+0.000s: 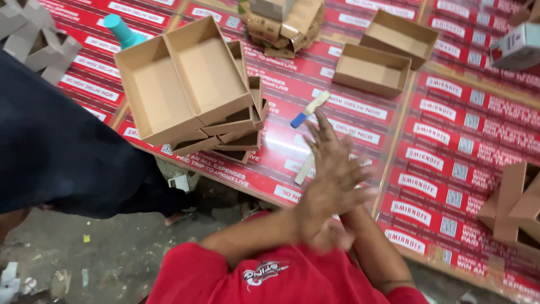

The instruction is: The person assembles small cardboard boxes by folding flaps and securing them with a blue marker-like tool. They repeatedly pick up flat cardboard pieces, fold them into box shapes, and place the finished boxes into a stack on the table.

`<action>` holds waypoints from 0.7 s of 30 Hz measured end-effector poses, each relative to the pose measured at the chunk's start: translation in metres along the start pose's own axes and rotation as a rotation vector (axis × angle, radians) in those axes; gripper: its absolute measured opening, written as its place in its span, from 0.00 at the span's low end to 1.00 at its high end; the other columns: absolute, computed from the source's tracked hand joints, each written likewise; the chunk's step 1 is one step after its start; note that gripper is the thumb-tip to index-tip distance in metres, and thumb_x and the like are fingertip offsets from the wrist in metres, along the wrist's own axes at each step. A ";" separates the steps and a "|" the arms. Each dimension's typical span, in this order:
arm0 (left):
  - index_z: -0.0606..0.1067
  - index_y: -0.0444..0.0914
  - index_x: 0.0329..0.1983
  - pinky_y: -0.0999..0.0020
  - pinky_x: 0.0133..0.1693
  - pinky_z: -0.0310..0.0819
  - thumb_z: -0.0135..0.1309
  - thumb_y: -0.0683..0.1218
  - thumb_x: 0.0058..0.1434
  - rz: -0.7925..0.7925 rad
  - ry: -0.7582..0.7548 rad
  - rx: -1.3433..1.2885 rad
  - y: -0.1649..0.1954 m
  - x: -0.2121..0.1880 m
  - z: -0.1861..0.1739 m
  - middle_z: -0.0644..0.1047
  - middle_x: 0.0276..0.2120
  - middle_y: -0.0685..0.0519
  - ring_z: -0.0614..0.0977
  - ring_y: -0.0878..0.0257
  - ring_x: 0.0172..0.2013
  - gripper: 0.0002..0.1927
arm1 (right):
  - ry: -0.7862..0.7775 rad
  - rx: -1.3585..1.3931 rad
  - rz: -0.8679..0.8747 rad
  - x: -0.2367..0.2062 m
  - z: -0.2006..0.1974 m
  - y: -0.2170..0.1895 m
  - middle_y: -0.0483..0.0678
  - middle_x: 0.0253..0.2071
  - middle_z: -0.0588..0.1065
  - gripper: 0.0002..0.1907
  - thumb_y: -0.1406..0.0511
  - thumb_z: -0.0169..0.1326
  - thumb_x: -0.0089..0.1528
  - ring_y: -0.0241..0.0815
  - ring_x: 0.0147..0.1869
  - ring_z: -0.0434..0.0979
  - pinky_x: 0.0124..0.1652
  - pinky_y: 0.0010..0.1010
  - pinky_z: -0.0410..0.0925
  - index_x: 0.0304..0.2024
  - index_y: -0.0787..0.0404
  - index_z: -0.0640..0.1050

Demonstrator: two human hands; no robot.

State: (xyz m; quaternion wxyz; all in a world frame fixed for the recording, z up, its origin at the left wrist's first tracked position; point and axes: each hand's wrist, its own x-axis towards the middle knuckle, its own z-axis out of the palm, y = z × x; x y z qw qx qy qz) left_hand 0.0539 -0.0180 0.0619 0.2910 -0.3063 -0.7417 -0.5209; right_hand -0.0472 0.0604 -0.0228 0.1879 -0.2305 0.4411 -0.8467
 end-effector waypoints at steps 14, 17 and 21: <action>0.60 0.33 0.70 0.41 0.67 0.42 0.53 0.62 0.60 -0.659 -0.512 0.590 -0.226 -0.077 0.089 0.56 0.71 0.30 0.55 0.36 0.72 0.41 | 0.429 -0.631 0.038 0.045 -0.189 -0.095 0.59 0.58 0.75 0.22 0.56 0.53 0.71 0.52 0.60 0.73 0.58 0.41 0.67 0.59 0.64 0.77; 0.62 0.35 0.72 0.43 0.71 0.44 0.51 0.57 0.65 -0.690 -0.422 0.559 -0.239 -0.074 0.099 0.59 0.71 0.33 0.57 0.40 0.72 0.36 | 0.493 -1.230 0.101 0.109 -0.273 -0.092 0.60 0.67 0.69 0.21 0.56 0.56 0.66 0.56 0.71 0.66 0.59 0.49 0.67 0.59 0.54 0.78; 0.63 0.36 0.72 0.45 0.71 0.44 0.51 0.54 0.66 -0.743 -0.430 0.575 -0.252 -0.064 0.116 0.59 0.72 0.34 0.58 0.41 0.72 0.33 | 0.270 -1.830 0.052 0.190 -0.364 -0.087 0.71 0.74 0.50 0.29 0.50 0.67 0.61 0.79 0.73 0.47 0.65 0.69 0.52 0.61 0.51 0.81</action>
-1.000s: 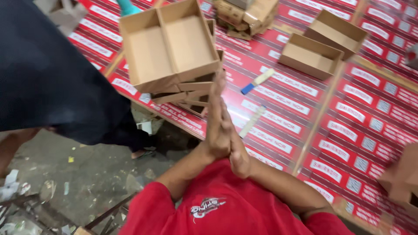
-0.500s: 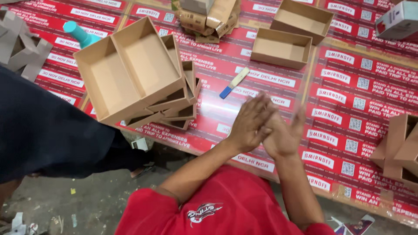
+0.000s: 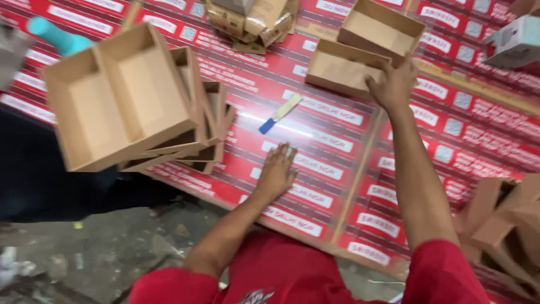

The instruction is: The person assembles small cardboard boxes by folding flaps and securing them with a blue marker-like tool. They repeatedly pick up flat cardboard pieces, fold them into box shapes, and place the finished boxes into a stack on the table.

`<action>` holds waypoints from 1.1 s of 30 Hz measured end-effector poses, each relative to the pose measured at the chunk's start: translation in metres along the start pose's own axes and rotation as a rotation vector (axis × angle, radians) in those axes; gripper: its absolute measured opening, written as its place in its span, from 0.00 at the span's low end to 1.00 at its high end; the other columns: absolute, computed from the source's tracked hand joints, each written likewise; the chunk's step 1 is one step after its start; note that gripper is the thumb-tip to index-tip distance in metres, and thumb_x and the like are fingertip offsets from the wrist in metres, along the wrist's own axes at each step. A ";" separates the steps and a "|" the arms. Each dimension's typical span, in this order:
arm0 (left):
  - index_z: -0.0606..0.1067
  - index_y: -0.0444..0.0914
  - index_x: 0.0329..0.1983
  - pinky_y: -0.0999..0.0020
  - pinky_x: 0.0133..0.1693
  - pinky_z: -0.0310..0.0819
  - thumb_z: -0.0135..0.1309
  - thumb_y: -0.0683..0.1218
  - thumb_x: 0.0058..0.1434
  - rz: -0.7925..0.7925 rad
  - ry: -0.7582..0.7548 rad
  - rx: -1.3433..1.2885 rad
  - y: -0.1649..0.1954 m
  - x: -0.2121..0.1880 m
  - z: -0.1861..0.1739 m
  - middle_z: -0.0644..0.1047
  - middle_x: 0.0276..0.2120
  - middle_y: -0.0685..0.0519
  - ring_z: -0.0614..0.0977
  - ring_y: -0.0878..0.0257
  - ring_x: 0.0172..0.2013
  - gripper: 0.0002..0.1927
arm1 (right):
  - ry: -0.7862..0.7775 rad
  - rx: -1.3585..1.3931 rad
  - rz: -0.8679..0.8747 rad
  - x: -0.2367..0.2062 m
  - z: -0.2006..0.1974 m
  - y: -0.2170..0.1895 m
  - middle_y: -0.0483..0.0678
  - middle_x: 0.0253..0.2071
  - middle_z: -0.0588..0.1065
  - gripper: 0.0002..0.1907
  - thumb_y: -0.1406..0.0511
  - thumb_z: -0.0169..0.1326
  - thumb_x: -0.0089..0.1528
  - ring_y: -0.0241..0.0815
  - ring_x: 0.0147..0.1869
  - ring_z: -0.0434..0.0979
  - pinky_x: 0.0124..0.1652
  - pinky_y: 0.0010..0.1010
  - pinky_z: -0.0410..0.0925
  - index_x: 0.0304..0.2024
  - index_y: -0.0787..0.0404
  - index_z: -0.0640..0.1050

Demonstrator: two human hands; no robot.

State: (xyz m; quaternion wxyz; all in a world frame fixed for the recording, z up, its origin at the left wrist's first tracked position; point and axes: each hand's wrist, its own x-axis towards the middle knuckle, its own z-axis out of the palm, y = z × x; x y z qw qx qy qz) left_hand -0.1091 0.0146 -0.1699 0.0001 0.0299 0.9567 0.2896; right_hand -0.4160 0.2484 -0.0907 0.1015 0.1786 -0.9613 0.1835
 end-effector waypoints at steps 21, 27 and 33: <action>0.63 0.34 0.71 0.45 0.71 0.45 0.45 0.50 0.69 0.027 0.024 0.074 0.000 -0.033 -0.011 0.60 0.71 0.34 0.58 0.42 0.72 0.29 | 0.128 -0.029 0.452 -0.290 -0.035 0.034 0.66 0.26 0.76 0.11 0.67 0.58 0.57 0.66 0.38 0.76 0.66 0.56 0.51 0.34 0.72 0.82; 0.62 0.29 0.71 0.44 0.70 0.45 0.42 0.46 0.69 0.086 0.071 0.073 -0.026 -0.055 -0.001 0.60 0.70 0.32 0.58 0.40 0.71 0.29 | 0.345 -0.200 0.689 -0.431 -0.049 -0.025 0.70 0.36 0.76 0.11 0.67 0.60 0.56 0.69 0.45 0.76 0.56 0.54 0.62 0.36 0.71 0.83; 0.67 0.29 0.66 0.45 0.70 0.54 0.46 0.43 0.71 0.158 0.336 -0.130 -0.043 -0.082 -0.008 0.72 0.62 0.39 0.70 0.45 0.65 0.22 | 0.711 -0.003 0.648 -0.455 -0.048 -0.096 0.69 0.59 0.71 0.15 0.78 0.45 0.61 0.66 0.65 0.72 0.63 0.49 0.65 0.51 0.74 0.68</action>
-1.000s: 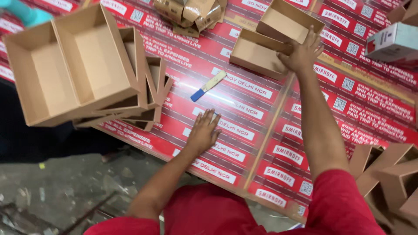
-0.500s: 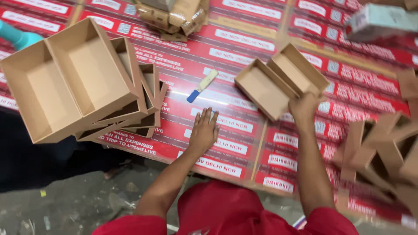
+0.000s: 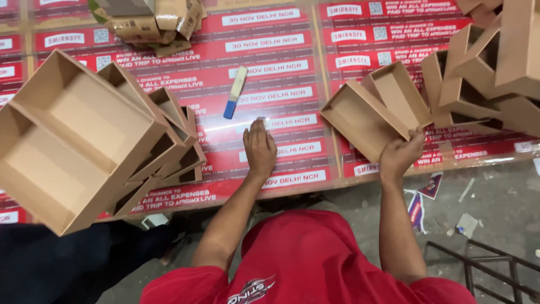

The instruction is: The person assembles small cardboard boxes by folding flaps and securing them with a blue marker-like tool. They repeatedly pick up flat cardboard pieces, fold them into box shapes, and place the finished boxes into a stack on the table.

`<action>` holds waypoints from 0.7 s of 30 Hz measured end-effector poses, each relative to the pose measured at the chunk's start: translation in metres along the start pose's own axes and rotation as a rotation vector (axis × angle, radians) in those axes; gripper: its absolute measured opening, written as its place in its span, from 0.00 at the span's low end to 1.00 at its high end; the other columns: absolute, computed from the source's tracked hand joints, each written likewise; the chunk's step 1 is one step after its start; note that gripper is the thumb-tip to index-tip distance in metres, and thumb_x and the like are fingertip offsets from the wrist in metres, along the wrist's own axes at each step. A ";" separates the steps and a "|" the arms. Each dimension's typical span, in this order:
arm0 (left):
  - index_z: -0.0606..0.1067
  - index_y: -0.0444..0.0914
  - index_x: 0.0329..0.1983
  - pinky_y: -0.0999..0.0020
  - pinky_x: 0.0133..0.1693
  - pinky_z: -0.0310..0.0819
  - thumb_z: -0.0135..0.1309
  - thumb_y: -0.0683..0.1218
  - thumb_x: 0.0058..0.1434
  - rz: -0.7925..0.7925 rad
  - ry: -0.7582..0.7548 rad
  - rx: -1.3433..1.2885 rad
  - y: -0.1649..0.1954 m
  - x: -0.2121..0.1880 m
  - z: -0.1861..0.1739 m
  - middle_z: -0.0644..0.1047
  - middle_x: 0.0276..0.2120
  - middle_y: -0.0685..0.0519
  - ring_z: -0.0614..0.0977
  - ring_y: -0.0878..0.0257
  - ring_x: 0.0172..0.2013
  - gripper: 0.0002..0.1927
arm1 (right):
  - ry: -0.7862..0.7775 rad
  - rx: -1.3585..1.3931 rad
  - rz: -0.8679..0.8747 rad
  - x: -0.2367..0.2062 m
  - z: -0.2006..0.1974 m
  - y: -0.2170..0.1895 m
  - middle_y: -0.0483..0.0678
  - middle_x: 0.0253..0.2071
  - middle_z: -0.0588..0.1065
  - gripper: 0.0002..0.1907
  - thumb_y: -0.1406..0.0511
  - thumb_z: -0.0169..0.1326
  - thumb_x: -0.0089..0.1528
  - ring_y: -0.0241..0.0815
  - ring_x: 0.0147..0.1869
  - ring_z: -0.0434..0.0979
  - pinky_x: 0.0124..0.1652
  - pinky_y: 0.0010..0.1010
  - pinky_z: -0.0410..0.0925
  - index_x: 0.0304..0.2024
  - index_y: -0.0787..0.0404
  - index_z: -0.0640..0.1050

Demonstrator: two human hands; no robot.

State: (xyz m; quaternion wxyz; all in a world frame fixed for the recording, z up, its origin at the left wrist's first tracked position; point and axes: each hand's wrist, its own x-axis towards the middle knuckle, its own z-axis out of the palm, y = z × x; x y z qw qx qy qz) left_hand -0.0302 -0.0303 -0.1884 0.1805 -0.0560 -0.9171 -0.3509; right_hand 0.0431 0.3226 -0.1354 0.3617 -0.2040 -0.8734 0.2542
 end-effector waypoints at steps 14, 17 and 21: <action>0.71 0.30 0.51 0.50 0.53 0.67 0.53 0.36 0.57 -0.370 -0.020 0.387 0.063 -0.047 0.024 0.73 0.48 0.39 0.73 0.43 0.50 0.17 | -0.381 0.322 -0.166 -0.009 0.003 0.006 0.63 0.58 0.63 0.23 0.73 0.58 0.57 0.63 0.62 0.67 0.61 0.50 0.63 0.52 0.71 0.66; 0.72 0.28 0.47 0.48 0.50 0.69 0.53 0.36 0.56 -0.410 0.019 0.296 0.068 -0.041 0.033 0.74 0.44 0.35 0.74 0.39 0.47 0.15 | -0.557 0.397 0.003 0.019 0.005 0.030 0.62 0.56 0.67 0.24 0.64 0.63 0.63 0.59 0.62 0.71 0.62 0.47 0.65 0.53 0.69 0.67; 0.72 0.30 0.43 0.44 0.44 0.71 0.53 0.38 0.63 -0.443 -0.043 0.180 0.064 -0.036 0.021 0.77 0.39 0.35 0.78 0.37 0.41 0.07 | -0.527 0.249 -0.116 0.023 0.001 0.023 0.71 0.62 0.64 0.33 0.57 0.65 0.67 0.68 0.65 0.66 0.63 0.52 0.61 0.62 0.74 0.66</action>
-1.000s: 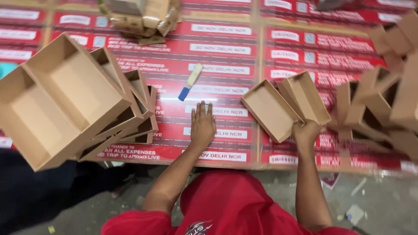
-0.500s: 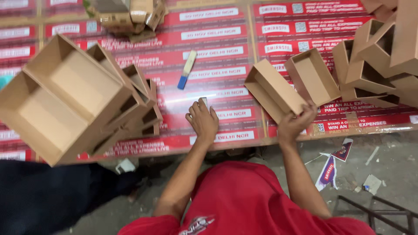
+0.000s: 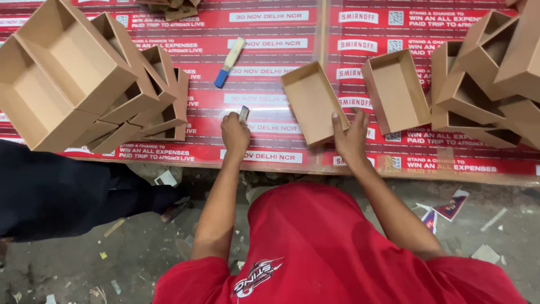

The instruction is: The person assembles small cardboard boxes by folding flaps and securing them with a blue marker-like tool. They repeatedly pick up flat cardboard pieces, fold them into box shapes, and place the finished boxes into a stack on the table.

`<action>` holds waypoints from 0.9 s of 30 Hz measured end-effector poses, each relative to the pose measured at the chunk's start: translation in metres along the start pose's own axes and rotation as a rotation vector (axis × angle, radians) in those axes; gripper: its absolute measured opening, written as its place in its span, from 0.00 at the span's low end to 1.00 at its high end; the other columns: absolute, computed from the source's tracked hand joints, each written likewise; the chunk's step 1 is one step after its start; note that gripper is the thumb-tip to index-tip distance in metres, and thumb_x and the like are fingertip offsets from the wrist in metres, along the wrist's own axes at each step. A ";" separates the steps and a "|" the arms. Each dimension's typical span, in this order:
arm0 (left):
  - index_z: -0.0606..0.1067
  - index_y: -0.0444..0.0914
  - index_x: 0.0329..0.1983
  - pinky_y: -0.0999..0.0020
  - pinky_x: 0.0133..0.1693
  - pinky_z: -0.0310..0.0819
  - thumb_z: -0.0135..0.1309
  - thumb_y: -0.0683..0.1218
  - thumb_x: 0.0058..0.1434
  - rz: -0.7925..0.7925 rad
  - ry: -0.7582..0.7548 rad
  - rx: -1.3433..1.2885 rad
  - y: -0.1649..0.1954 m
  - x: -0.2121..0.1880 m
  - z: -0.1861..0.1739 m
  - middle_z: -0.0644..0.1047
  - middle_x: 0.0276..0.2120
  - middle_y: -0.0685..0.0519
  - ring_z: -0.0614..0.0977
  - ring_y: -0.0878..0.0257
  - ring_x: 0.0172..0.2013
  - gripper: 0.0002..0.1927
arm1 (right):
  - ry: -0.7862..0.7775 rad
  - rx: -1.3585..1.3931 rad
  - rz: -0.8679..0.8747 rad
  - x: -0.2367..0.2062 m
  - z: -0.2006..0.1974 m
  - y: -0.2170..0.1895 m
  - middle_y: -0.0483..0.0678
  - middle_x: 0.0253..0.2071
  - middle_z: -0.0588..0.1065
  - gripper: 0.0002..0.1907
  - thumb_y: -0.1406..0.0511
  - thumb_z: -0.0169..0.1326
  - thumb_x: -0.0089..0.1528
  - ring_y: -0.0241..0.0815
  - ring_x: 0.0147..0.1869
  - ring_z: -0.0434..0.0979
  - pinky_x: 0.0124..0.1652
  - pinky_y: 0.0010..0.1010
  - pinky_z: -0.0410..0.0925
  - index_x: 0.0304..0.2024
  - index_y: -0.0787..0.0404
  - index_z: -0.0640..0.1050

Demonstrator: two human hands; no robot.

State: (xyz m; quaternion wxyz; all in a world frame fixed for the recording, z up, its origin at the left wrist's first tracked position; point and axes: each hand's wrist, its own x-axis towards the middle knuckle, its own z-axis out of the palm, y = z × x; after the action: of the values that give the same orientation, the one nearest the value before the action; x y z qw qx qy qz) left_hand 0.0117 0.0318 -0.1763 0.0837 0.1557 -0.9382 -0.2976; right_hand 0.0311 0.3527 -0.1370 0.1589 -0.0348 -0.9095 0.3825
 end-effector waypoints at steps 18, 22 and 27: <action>0.77 0.38 0.55 0.53 0.43 0.78 0.52 0.36 0.60 0.669 -0.432 -0.434 0.023 -0.008 -0.087 0.81 0.36 0.41 0.83 0.46 0.38 0.19 | -0.375 1.067 0.341 -0.044 0.087 -0.051 0.49 0.49 0.79 0.24 0.56 0.53 0.69 0.41 0.52 0.79 0.56 0.36 0.71 0.60 0.64 0.72; 0.79 0.43 0.58 0.50 0.41 0.77 0.53 0.40 0.60 0.618 -0.556 -0.313 0.047 -0.026 -0.077 0.81 0.35 0.44 0.83 0.45 0.37 0.21 | -0.437 1.220 0.200 -0.059 0.100 -0.017 0.51 0.54 0.78 0.30 0.51 0.53 0.70 0.41 0.58 0.79 0.60 0.34 0.71 0.62 0.68 0.71; 0.79 0.48 0.57 0.49 0.35 0.75 0.50 0.42 0.61 0.558 -0.403 -0.093 0.053 0.008 -0.061 0.79 0.32 0.47 0.82 0.46 0.33 0.21 | -0.529 1.058 0.182 -0.059 0.090 -0.011 0.47 0.55 0.77 0.33 0.50 0.53 0.69 0.36 0.59 0.76 0.59 0.30 0.68 0.64 0.70 0.70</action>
State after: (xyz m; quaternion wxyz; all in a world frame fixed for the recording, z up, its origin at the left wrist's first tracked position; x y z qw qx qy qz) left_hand 0.0064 0.0375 -0.0959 -0.0182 -0.1727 -0.9276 -0.3306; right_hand 0.0594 0.2725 -0.2034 -0.1105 0.0676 -0.5977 0.7912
